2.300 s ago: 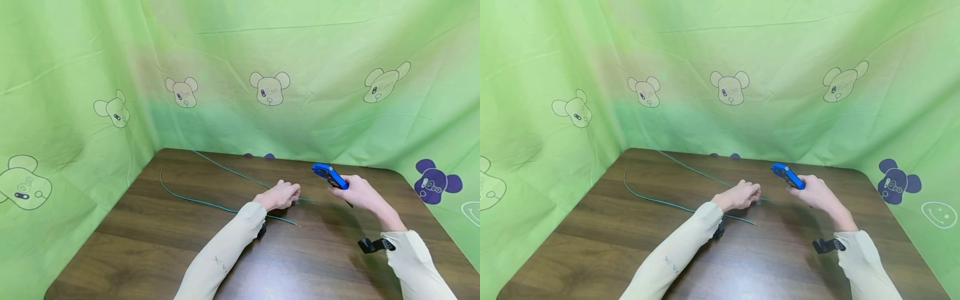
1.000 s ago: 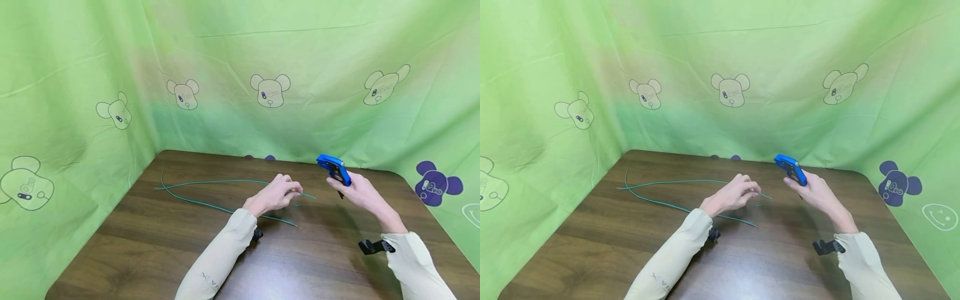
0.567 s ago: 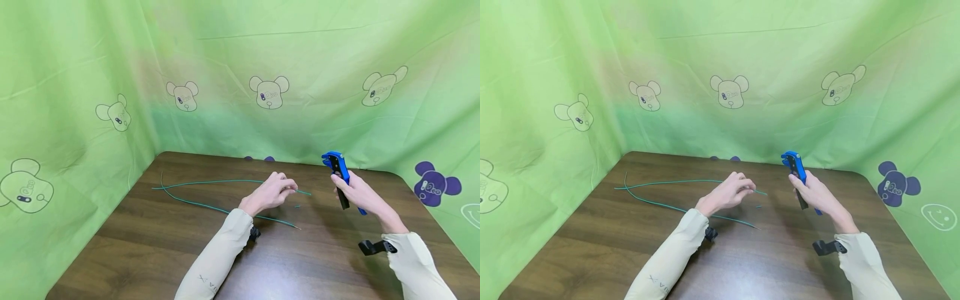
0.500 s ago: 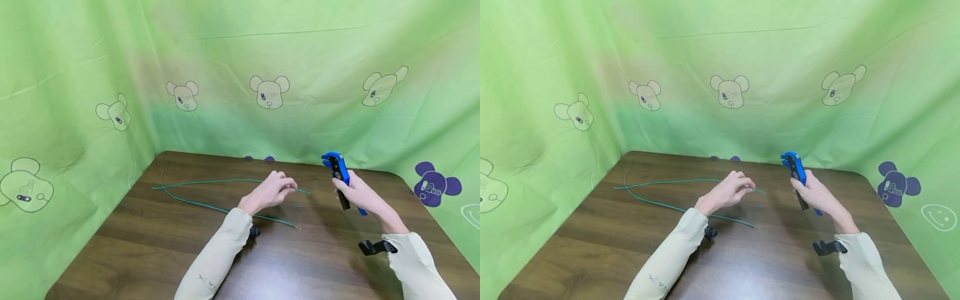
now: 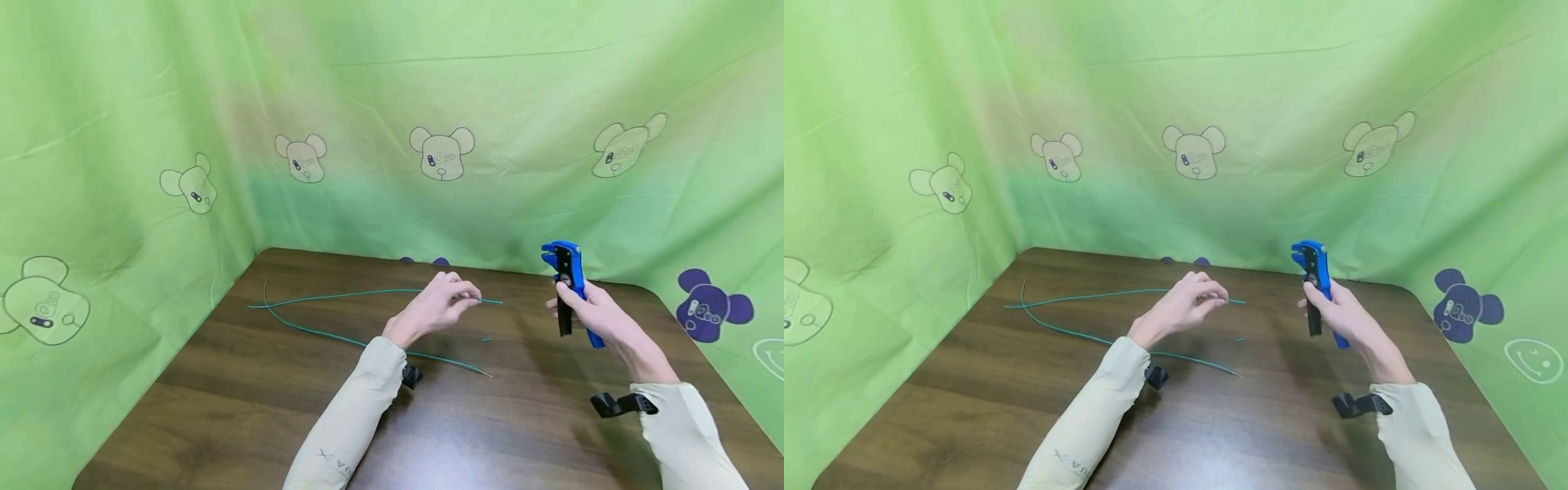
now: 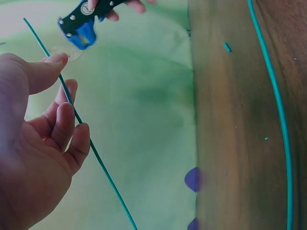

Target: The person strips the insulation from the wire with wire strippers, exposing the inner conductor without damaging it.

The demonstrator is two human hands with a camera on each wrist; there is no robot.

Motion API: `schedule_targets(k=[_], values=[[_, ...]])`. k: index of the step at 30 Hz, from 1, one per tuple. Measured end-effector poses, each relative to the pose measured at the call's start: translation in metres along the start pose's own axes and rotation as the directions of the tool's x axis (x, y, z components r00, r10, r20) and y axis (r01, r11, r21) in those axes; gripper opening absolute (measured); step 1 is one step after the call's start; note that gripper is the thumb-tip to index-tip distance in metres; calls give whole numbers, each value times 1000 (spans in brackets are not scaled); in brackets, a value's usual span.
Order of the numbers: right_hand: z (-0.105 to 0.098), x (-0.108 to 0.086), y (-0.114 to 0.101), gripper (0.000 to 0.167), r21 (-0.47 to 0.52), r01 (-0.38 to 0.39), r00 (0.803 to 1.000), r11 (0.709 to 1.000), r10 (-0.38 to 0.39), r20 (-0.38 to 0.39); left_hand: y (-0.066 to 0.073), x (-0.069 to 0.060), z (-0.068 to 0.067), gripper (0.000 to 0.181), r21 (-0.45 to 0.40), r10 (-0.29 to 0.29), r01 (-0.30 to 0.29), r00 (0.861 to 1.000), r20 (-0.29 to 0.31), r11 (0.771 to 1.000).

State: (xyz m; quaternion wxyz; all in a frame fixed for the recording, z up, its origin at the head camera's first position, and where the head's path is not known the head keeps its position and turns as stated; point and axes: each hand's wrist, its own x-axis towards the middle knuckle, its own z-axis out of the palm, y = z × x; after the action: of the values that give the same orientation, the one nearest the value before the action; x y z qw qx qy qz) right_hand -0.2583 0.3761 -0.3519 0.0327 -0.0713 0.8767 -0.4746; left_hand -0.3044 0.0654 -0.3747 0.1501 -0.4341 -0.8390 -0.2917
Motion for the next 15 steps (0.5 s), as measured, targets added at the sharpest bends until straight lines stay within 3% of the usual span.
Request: schedule_targets(k=[9,15], values=[[2,-3,-5,68,62,63,998,996,-63,-11,2,-2,-7,15,-40,-3,2,1000,-22,999],[6,-6,-13,42,97,18,999,995,-15,-37,1,-3,-12,16,-64,-15,13,1000,-26,998]])
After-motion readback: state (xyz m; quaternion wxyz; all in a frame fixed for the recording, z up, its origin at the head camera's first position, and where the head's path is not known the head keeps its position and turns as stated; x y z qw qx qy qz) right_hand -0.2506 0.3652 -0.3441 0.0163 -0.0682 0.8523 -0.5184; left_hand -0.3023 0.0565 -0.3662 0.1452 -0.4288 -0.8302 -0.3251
